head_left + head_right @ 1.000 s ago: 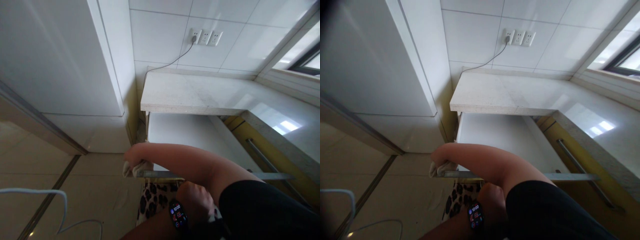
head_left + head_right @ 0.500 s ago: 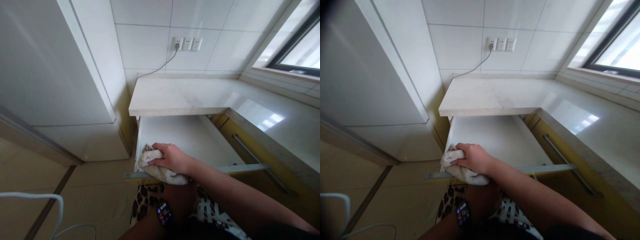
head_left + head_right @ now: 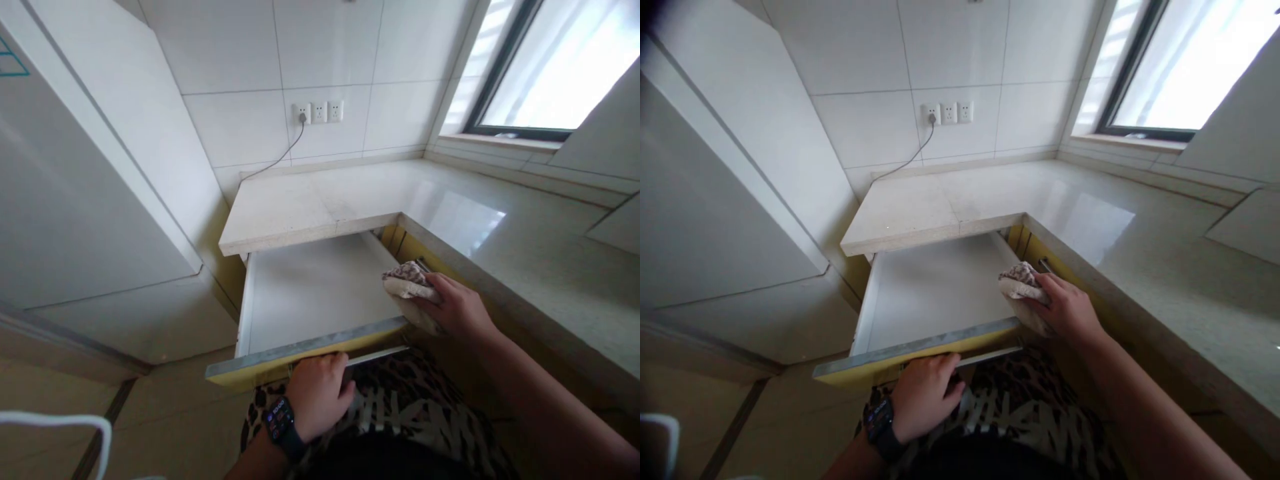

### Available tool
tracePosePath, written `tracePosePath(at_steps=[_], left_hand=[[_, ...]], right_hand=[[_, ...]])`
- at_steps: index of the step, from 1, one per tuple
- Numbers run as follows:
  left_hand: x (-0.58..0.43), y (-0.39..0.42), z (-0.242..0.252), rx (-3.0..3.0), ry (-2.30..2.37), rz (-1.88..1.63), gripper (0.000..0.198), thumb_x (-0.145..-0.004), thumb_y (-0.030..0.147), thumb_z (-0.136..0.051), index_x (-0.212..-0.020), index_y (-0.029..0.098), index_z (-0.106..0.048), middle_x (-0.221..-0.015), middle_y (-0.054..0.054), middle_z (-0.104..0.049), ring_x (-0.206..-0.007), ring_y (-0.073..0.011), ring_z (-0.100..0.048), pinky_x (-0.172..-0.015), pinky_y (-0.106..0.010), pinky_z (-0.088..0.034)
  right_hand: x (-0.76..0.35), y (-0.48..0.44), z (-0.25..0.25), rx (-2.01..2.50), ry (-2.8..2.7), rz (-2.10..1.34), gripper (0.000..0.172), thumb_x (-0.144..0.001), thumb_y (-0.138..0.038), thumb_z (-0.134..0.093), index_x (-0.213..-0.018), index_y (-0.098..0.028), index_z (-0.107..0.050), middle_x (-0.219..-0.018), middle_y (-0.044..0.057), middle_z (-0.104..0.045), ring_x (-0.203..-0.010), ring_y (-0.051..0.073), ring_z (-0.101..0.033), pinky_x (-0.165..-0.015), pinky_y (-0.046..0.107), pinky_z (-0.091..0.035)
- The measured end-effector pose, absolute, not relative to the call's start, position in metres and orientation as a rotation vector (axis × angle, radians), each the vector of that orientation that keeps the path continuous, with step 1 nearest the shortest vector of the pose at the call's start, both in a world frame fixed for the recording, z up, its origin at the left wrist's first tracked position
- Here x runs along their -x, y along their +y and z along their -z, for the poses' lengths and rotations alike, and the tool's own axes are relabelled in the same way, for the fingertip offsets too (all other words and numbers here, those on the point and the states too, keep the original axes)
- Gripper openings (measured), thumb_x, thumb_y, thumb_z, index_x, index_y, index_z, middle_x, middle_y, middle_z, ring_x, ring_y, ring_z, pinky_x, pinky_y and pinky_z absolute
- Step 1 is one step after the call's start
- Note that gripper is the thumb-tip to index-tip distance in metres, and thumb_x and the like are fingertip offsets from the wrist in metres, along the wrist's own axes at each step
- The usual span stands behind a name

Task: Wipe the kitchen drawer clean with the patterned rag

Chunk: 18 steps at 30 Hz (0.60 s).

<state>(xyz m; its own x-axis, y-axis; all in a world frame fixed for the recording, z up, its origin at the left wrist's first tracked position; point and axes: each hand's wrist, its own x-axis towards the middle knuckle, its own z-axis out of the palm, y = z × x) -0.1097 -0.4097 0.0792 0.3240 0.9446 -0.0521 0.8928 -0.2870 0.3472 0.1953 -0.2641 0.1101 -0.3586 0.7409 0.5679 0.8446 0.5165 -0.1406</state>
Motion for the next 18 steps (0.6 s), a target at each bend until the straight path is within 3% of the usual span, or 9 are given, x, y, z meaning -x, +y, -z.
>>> tracePosePath(at_steps=[5,9,12,18], left_hand=[[0.113,-0.407,-0.097,-2.165,1.505,-0.131,0.049,-0.088,0.044,-0.058,-0.132,0.023,-0.055,-0.125,-0.007,-0.067,-0.112,-0.0275,-0.064,-0.099,-0.044,-0.051],[0.116,-0.41,-0.11,-2.097,1.493,-0.063,0.058,-0.089,0.041,-0.058,-0.142,0.022,-0.049,-0.143,-0.008,-0.056,-0.129,-0.0266,-0.054,-0.111,-0.044,-0.043],[0.124,-0.417,-0.113,-2.068,1.532,-0.024,0.059,-0.091,0.042,-0.056,-0.145,0.022,-0.047,-0.146,-0.007,-0.053,-0.133,-0.0257,-0.05,-0.114,-0.044,-0.039],[0.143,-0.428,-0.096,-2.11,1.652,-0.017,0.052,-0.094,0.041,-0.052,-0.143,0.025,-0.049,-0.146,-0.007,-0.053,-0.134,-0.0264,-0.05,-0.114,-0.045,-0.039]], right_hand=[[-0.204,-0.265,-0.104,1.36,-2.045,0.34,0.04,-0.088,-0.049,-0.063,-0.116,-0.019,-0.064,-0.106,0.011,-0.071,-0.091,0.028,-0.068,-0.074,0.036,-0.049],[-0.164,-0.288,-0.105,1.201,-2.056,0.368,0.038,-0.087,-0.048,-0.066,-0.111,-0.019,-0.065,-0.11,0.012,-0.071,-0.095,0.028,-0.065,-0.081,0.038,-0.045],[-0.121,-0.31,-0.108,1.04,-2.181,0.241,0.04,-0.084,-0.049,-0.069,-0.114,-0.022,-0.064,-0.11,0.009,-0.07,-0.097,0.027,-0.063,-0.086,0.039,-0.041],[-0.075,-0.316,-0.116,0.938,-2.378,0.107,0.044,-0.082,-0.05,-0.071,-0.118,-0.025,-0.061,-0.106,0.006,-0.07,-0.094,0.024,-0.06,-0.082,0.038,-0.038]])
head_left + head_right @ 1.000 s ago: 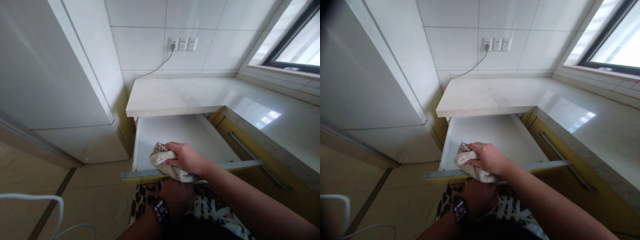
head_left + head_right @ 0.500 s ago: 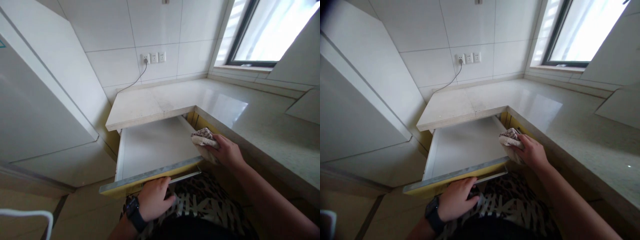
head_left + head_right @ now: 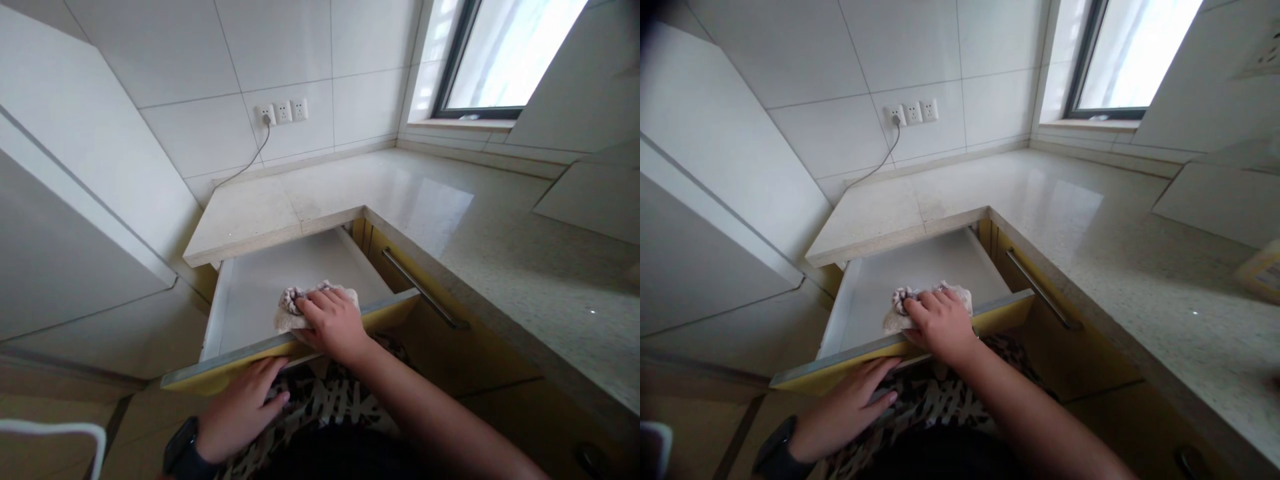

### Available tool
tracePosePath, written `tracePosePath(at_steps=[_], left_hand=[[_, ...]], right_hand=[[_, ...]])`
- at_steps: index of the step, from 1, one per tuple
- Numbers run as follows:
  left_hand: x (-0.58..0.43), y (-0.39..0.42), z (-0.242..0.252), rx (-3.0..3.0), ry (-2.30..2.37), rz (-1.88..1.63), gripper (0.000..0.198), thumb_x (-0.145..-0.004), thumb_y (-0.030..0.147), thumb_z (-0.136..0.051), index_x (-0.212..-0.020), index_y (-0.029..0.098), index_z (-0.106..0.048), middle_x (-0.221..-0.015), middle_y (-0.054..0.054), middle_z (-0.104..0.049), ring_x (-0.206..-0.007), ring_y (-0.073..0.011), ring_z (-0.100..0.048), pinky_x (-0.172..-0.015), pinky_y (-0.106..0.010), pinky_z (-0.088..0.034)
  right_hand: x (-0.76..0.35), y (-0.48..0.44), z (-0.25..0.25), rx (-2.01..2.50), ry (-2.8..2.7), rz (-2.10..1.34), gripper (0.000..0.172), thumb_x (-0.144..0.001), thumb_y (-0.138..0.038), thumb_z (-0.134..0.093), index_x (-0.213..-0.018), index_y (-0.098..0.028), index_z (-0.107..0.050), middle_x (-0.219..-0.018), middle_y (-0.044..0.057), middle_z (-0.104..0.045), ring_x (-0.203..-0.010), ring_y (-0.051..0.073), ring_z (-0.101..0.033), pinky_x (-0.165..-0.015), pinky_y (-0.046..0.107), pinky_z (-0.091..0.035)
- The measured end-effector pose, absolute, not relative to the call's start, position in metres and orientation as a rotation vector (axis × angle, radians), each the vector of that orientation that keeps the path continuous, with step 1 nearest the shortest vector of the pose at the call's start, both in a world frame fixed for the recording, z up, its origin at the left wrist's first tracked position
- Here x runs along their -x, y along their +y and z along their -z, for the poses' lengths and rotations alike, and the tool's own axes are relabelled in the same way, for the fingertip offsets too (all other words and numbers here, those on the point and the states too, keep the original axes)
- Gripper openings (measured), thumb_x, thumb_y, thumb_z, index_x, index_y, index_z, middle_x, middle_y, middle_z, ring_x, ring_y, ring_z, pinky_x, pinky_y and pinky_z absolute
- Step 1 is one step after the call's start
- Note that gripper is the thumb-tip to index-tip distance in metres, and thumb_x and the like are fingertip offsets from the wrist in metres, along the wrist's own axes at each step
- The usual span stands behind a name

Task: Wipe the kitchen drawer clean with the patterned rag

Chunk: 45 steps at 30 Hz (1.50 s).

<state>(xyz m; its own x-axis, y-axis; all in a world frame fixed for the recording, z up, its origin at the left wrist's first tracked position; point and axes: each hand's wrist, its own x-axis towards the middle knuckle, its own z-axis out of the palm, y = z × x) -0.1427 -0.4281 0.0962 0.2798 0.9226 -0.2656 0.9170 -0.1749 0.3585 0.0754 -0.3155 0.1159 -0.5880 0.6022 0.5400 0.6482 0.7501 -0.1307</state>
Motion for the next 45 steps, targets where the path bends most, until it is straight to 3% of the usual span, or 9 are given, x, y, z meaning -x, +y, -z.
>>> tracePosePath(at_steps=[6,13,20,25,37,43,45], left_hand=[[0.135,-0.435,-0.062,-2.357,1.756,-0.127,0.047,-0.092,0.031,-0.056,-0.138,0.021,-0.052,-0.134,-0.01,-0.061,-0.123,-0.0283,-0.057,-0.106,-0.047,-0.045],[0.129,-0.437,-0.038,-2.567,1.857,-0.354,0.033,-0.093,0.028,-0.054,-0.124,0.02,-0.058,-0.114,-0.009,-0.068,-0.105,-0.0268,-0.063,-0.093,-0.044,-0.049],[0.131,-0.429,-0.024,-2.699,1.894,-0.555,0.027,-0.101,0.028,-0.044,-0.119,0.021,-0.063,-0.107,-0.006,-0.072,-0.094,-0.0221,-0.066,-0.085,-0.038,-0.048],[0.134,-0.427,-0.019,-2.793,1.89,-0.575,0.027,-0.102,0.028,-0.047,-0.121,0.021,-0.064,-0.104,-0.005,-0.073,-0.091,-0.021,-0.066,-0.085,-0.036,-0.046],[0.143,-0.422,-0.014,-2.842,1.873,-0.539,0.023,-0.102,0.029,-0.05,-0.117,0.02,-0.065,-0.101,-0.005,-0.072,-0.089,-0.0205,-0.065,-0.083,-0.037,-0.043],[0.144,-0.422,-0.014,-2.858,1.895,-0.535,0.022,-0.102,0.031,-0.05,-0.113,0.022,-0.067,-0.098,-0.005,-0.073,-0.087,-0.0209,-0.066,-0.082,-0.036,-0.043],[0.145,-0.422,-0.013,-2.864,1.903,-0.526,0.022,-0.101,0.031,-0.05,-0.113,0.022,-0.067,-0.098,-0.005,-0.073,-0.087,-0.0211,-0.066,-0.082,-0.036,-0.044]], right_hand=[[-0.151,-0.282,-0.112,1.223,-2.22,0.153,0.039,-0.088,-0.048,-0.064,-0.119,-0.023,-0.063,-0.108,0.008,-0.069,-0.094,0.026,-0.061,-0.081,0.037,-0.04],[-0.246,-0.266,-0.091,1.378,-1.892,0.347,0.038,-0.089,-0.042,-0.06,-0.119,-0.019,-0.063,-0.116,0.014,-0.066,-0.104,0.03,-0.059,-0.09,0.041,-0.045],[-0.237,-0.288,-0.072,1.308,-1.804,0.334,0.037,-0.084,-0.032,-0.064,-0.119,-0.022,-0.059,-0.121,0.012,-0.063,-0.108,0.031,-0.057,-0.095,0.046,-0.045],[-0.237,-0.29,-0.063,1.279,-1.695,0.299,0.041,-0.081,-0.03,-0.067,-0.12,-0.022,-0.056,-0.121,0.014,-0.061,-0.109,0.032,-0.056,-0.093,0.048,-0.047],[-0.227,-0.302,-0.038,1.312,-1.081,-0.133,0.048,-0.086,-0.037,-0.063,-0.126,-0.021,-0.043,-0.119,0.014,-0.058,-0.106,0.028,-0.06,-0.091,0.046,-0.05],[-0.227,-0.312,-0.02,1.288,-1.056,-0.188,0.063,-0.089,-0.036,-0.062,-0.142,-0.02,-0.031,-0.137,0.022,-0.052,-0.122,0.032,-0.056,-0.1,0.05,-0.048],[-0.229,-0.316,-0.01,1.319,-1.038,-0.156,0.063,-0.089,-0.035,-0.062,-0.143,-0.018,-0.034,-0.138,0.023,-0.052,-0.126,0.033,-0.055,-0.104,0.051,-0.046]])
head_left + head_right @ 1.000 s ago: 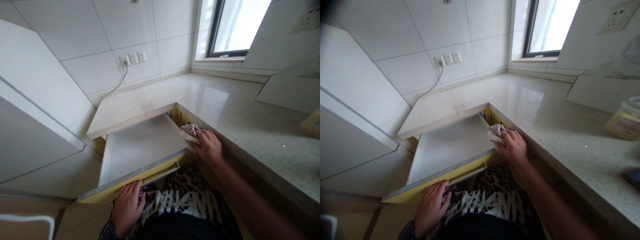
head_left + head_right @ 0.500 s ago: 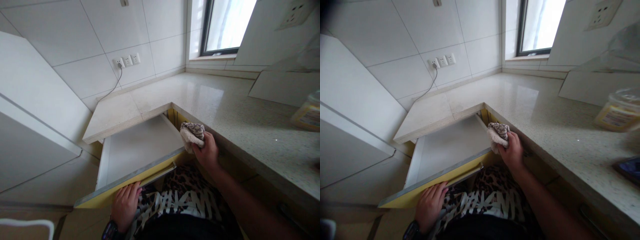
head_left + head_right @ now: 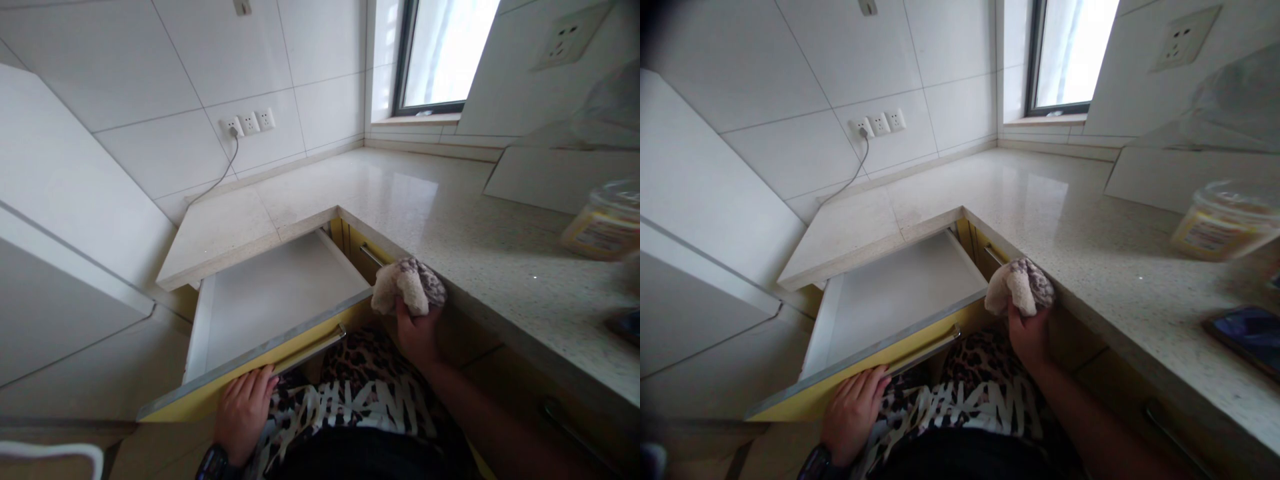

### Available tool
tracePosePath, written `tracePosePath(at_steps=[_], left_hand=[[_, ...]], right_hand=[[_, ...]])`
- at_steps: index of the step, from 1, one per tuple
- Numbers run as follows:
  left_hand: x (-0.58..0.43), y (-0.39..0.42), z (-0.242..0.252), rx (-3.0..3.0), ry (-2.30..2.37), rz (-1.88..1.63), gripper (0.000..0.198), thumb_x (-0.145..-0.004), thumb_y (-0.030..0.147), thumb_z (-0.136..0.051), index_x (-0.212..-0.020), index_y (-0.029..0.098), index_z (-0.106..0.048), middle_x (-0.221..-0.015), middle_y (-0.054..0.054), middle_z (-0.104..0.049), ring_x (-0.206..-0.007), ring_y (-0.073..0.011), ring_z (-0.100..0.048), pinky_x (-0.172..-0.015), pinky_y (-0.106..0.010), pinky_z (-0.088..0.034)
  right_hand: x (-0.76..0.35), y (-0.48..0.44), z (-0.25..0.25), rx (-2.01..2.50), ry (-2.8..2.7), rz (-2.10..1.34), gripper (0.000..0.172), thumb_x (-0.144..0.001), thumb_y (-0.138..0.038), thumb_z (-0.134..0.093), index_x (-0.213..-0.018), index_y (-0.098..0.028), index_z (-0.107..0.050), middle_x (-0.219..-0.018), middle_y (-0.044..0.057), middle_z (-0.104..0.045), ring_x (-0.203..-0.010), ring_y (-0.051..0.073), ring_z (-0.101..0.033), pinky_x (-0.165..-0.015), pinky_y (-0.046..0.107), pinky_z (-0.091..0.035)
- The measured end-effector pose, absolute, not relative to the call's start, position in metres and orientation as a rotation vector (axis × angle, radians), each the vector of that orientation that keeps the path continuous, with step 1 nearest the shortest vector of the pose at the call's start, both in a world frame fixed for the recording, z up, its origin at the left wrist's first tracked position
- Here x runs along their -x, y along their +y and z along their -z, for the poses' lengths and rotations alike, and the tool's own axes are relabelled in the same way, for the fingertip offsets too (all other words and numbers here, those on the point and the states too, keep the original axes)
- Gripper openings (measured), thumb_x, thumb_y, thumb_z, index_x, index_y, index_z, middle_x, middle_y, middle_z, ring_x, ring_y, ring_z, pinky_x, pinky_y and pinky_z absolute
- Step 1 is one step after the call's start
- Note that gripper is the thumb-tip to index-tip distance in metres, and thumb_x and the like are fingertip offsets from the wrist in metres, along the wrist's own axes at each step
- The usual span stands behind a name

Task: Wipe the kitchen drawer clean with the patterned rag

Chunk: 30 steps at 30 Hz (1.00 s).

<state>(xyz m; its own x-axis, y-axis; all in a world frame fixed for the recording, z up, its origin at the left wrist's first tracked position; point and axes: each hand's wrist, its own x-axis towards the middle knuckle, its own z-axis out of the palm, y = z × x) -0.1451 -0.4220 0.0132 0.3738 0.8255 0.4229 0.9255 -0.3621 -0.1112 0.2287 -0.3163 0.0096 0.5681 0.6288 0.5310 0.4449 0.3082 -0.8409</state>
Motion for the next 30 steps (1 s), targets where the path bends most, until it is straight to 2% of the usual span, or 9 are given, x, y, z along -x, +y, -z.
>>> tracePosePath(at_steps=[4,7,12,17,21,30], left_hand=[[0.145,-0.421,-0.014,2.3,-1.518,0.424,0.024,-0.102,0.033,-0.049,-0.111,0.022,-0.067,-0.097,-0.005,-0.073,-0.085,-0.0205,-0.066,-0.081,-0.035,-0.046],[0.143,-0.421,-0.017,2.3,-1.518,0.425,0.026,-0.103,0.032,-0.046,-0.11,0.022,-0.068,-0.096,-0.006,-0.073,-0.085,-0.0199,-0.066,-0.081,-0.034,-0.047],[0.141,-0.423,-0.017,2.304,-1.55,0.424,0.026,-0.102,0.032,-0.046,-0.109,0.022,-0.069,-0.096,-0.006,-0.073,-0.086,-0.0206,-0.067,-0.082,-0.035,-0.048],[0.143,-0.422,-0.016,2.329,-1.559,0.465,0.023,-0.102,0.032,-0.048,-0.111,0.023,-0.067,-0.098,-0.005,-0.073,-0.087,-0.0206,-0.066,-0.083,-0.035,-0.047],[0.145,-0.422,-0.016,2.351,-1.578,0.465,0.021,-0.102,0.031,-0.049,-0.111,0.023,-0.067,-0.1,-0.004,-0.073,-0.089,-0.0206,-0.066,-0.083,-0.035,-0.046],[0.149,-0.42,-0.015,2.344,-1.511,0.491,0.02,-0.101,0.031,-0.052,-0.112,0.022,-0.067,-0.098,-0.003,-0.074,-0.088,-0.0206,-0.067,-0.084,-0.035,-0.044]], right_hand=[[-0.24,-0.325,0.013,1.372,-1.079,-0.124,0.053,-0.088,-0.036,-0.064,-0.135,-0.017,-0.049,-0.136,0.02,-0.057,-0.128,0.034,-0.054,-0.106,0.058,-0.042],[-0.251,-0.33,0.02,1.356,-1.2,-0.124,0.051,-0.086,-0.037,-0.066,-0.132,-0.017,-0.055,-0.134,0.018,-0.059,-0.128,0.034,-0.055,-0.106,0.059,-0.043],[-0.256,-0.334,0.01,1.34,-1.258,-0.196,0.057,-0.083,-0.039,-0.069,-0.134,-0.019,-0.053,-0.138,0.018,-0.056,-0.129,0.035,-0.053,-0.107,0.056,-0.043],[-0.237,-0.332,-0.015,1.358,-1.165,-0.235,0.056,-0.084,-0.039,-0.068,-0.132,-0.018,-0.047,-0.127,0.018,-0.061,-0.115,0.031,-0.062,-0.097,0.05,-0.052],[-0.225,-0.332,-0.034,1.296,-1.118,-0.159,0.056,-0.087,-0.033,-0.063,-0.135,-0.02,-0.039,-0.132,0.018,-0.054,-0.118,0.029,-0.058,-0.098,0.049,-0.049],[-0.216,-0.341,-0.041,1.256,-1.282,-0.207,0.049,-0.078,-0.023,-0.066,-0.125,-0.021,-0.049,-0.121,0.014,-0.06,-0.111,0.029,-0.06,-0.098,0.048,-0.048]])
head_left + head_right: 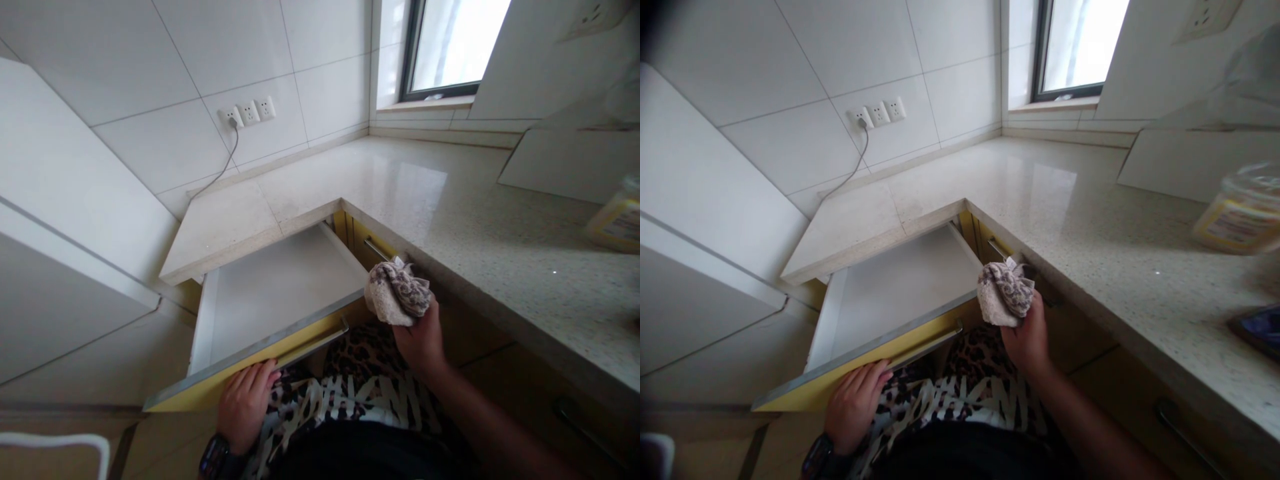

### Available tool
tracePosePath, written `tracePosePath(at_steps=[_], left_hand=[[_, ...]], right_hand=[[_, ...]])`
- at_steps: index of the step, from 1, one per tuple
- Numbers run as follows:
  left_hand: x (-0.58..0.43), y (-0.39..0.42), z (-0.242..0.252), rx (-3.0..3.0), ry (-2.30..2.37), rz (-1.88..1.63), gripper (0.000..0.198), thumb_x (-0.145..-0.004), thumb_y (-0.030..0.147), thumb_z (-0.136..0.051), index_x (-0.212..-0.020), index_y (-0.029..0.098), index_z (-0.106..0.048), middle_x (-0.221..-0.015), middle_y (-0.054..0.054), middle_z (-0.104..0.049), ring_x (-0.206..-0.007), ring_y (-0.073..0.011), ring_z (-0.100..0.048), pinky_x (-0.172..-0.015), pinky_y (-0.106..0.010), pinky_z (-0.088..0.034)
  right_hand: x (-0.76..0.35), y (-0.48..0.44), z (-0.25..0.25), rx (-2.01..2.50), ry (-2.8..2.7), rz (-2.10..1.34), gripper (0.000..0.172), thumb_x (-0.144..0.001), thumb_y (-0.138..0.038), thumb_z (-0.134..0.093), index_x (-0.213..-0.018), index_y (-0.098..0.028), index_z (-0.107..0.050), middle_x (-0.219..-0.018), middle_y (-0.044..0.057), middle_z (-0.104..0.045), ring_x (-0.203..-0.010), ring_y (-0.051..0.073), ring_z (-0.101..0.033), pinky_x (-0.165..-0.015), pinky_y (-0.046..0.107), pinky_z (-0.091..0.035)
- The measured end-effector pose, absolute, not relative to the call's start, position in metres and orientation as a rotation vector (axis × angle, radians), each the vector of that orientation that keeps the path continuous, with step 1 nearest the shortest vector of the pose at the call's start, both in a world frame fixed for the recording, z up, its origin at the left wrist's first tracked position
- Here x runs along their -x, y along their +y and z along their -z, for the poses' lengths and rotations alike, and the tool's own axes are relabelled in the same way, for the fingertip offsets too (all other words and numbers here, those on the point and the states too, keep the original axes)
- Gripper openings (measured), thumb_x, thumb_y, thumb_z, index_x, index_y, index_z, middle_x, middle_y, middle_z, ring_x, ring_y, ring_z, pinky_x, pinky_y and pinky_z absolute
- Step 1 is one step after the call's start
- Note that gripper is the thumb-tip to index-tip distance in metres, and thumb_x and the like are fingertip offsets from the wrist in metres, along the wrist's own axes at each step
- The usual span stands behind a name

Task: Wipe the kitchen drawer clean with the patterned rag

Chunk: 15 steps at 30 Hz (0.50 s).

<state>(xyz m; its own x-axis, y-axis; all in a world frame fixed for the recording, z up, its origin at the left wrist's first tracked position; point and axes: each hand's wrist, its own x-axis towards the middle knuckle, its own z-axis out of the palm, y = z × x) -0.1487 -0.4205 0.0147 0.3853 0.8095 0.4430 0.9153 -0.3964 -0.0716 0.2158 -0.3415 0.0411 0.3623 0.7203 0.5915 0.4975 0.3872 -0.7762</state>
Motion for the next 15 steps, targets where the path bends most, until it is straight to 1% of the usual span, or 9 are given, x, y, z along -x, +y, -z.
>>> tracePosePath(at_steps=[4,6,10,11,13,15], left_hand=[[0.145,-0.42,-0.015,2.341,-1.494,0.58,0.02,-0.101,0.032,-0.052,-0.109,0.021,-0.067,-0.095,-0.003,-0.074,-0.084,-0.0195,-0.067,-0.083,-0.034,-0.044],[0.141,-0.419,-0.017,2.317,-1.546,0.631,0.02,-0.102,0.03,-0.049,-0.106,0.021,-0.067,-0.093,-0.002,-0.074,-0.083,-0.0187,-0.068,-0.081,-0.033,-0.045],[0.13,-0.418,-0.022,2.212,-1.708,0.624,0.022,-0.102,0.034,-0.049,-0.096,0.023,-0.068,-0.081,0.0,-0.073,-0.068,-0.0176,-0.066,-0.066,-0.032,-0.043],[0.127,-0.418,-0.024,2.244,-1.729,0.588,0.022,-0.101,0.038,-0.051,-0.097,0.024,-0.068,-0.082,0.0,-0.073,-0.068,-0.018,-0.066,-0.066,-0.032,-0.044],[0.12,-0.419,-0.026,2.33,-1.736,0.527,0.025,-0.099,0.044,-0.053,-0.102,0.024,-0.067,-0.089,-0.001,-0.074,-0.076,-0.0196,-0.068,-0.071,-0.032,-0.046],[0.116,-0.42,-0.027,2.354,-1.73,0.508,0.027,-0.099,0.045,-0.053,-0.106,0.023,-0.067,-0.095,-0.003,-0.074,-0.083,-0.021,-0.068,-0.076,-0.033,-0.047]], right_hand=[[-0.214,-0.34,-0.037,1.218,-1.252,-0.158,0.054,-0.074,-0.019,-0.068,-0.124,-0.019,-0.049,-0.115,0.012,-0.062,-0.102,0.025,-0.063,-0.09,0.042,-0.052],[-0.214,-0.34,-0.034,1.201,-1.242,-0.151,0.056,-0.073,-0.019,-0.069,-0.125,-0.018,-0.048,-0.114,0.012,-0.061,-0.101,0.024,-0.063,-0.089,0.041,-0.052],[-0.212,-0.339,-0.03,1.216,-1.223,-0.129,0.061,-0.073,-0.02,-0.07,-0.129,-0.018,-0.046,-0.118,0.014,-0.06,-0.106,0.025,-0.062,-0.092,0.044,-0.051],[-0.211,-0.339,-0.03,1.22,-1.223,-0.125,0.06,-0.074,-0.021,-0.07,-0.129,-0.018,-0.046,-0.119,0.014,-0.059,-0.107,0.025,-0.062,-0.093,0.044,-0.051],[-0.209,-0.34,-0.028,1.22,-1.224,-0.116,0.06,-0.075,-0.021,-0.068,-0.13,-0.019,-0.046,-0.119,0.014,-0.059,-0.108,0.025,-0.062,-0.093,0.044,-0.05],[-0.209,-0.34,-0.026,1.217,-1.22,-0.112,0.06,-0.075,-0.021,-0.067,-0.131,-0.019,-0.045,-0.12,0.014,-0.059,-0.109,0.025,-0.062,-0.095,0.045,-0.05]])
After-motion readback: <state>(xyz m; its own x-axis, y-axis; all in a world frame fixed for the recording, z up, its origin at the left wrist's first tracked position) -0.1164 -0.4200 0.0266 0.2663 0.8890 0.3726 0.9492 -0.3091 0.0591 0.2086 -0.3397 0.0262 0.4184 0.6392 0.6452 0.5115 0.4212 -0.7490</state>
